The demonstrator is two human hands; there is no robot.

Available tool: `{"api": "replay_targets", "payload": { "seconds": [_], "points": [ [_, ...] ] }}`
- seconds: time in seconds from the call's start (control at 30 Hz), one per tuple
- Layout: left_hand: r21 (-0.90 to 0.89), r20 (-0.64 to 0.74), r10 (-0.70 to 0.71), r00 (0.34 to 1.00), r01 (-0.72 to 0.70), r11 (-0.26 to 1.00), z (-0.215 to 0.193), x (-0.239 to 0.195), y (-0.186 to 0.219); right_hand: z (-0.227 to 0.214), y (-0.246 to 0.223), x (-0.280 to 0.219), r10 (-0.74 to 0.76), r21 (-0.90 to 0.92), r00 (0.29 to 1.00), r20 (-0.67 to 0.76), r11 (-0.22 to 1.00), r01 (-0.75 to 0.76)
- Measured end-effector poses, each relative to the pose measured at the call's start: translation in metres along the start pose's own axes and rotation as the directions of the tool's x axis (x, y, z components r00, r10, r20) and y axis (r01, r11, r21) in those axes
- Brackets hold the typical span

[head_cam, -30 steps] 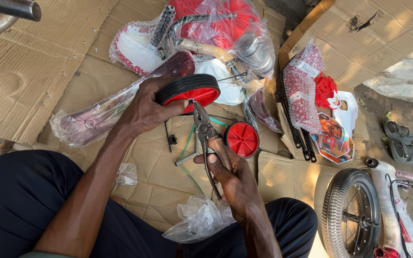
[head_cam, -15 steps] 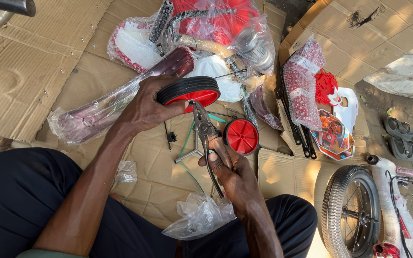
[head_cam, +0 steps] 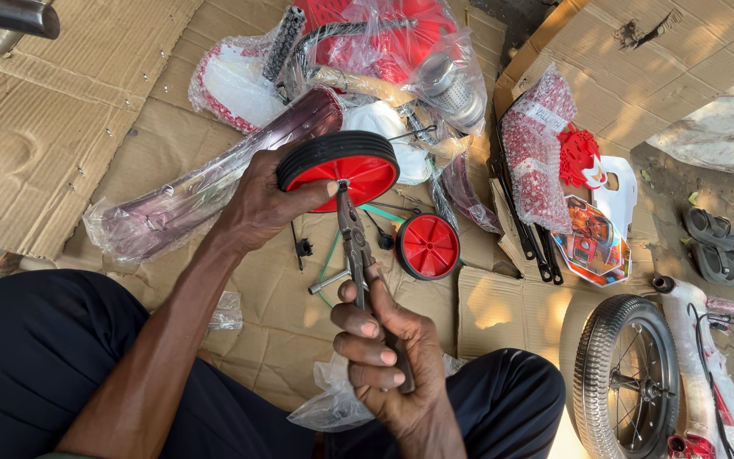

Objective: The person assembles a bicycle by first attaching a black metal rear rack to the frame using a T-handle wrench. They then unwrap two red training wheels and attach them to the rear axle using pliers and a small tool.

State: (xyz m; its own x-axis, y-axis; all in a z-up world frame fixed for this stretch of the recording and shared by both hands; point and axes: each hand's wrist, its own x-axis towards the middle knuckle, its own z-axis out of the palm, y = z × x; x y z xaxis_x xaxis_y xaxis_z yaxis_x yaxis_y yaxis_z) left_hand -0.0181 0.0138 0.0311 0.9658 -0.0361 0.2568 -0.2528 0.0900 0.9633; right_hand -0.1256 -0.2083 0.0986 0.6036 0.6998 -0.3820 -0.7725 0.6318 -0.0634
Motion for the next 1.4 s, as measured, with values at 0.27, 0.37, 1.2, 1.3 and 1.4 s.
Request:
{"api": "replay_targets", "payload": {
  "seconds": [0.27, 0.37, 1.2, 1.3, 1.4],
  "points": [
    [-0.454, -0.063, -0.077, 0.995, 0.04, 0.89, 0.015, -0.011, -0.003, -0.009, 0.043, 0.015, 0.01, 0.51, 0.911, 0.413, 0.826, -0.24],
    [-0.626, 0.005, -0.137, 0.99, 0.11, 0.772, 0.007, -0.007, 0.001, -0.01, 0.018, 0.01, 0.047, 0.309, 0.957, 0.286, 0.941, -0.139],
    [-0.485, 0.374, -0.615, 0.694, 0.712, 0.508, -0.018, -0.004, -0.078, -0.02, -0.023, -0.018, -0.148, -0.706, 0.893, -0.424, 0.672, -0.224],
    [-0.572, 0.333, -0.593, 0.734, 0.657, 0.491, -0.025, -0.004, -0.092, -0.028, -0.014, -0.017, -0.364, -0.955, 0.919, -0.15, 0.292, -0.04],
    [-0.611, 0.292, -0.566, 0.771, 0.605, 0.51, -0.03, 0.001, -0.106, -0.029, -0.011, -0.024, -0.431, -0.982, 0.891, -0.145, -0.046, -0.182]
  ]
}}
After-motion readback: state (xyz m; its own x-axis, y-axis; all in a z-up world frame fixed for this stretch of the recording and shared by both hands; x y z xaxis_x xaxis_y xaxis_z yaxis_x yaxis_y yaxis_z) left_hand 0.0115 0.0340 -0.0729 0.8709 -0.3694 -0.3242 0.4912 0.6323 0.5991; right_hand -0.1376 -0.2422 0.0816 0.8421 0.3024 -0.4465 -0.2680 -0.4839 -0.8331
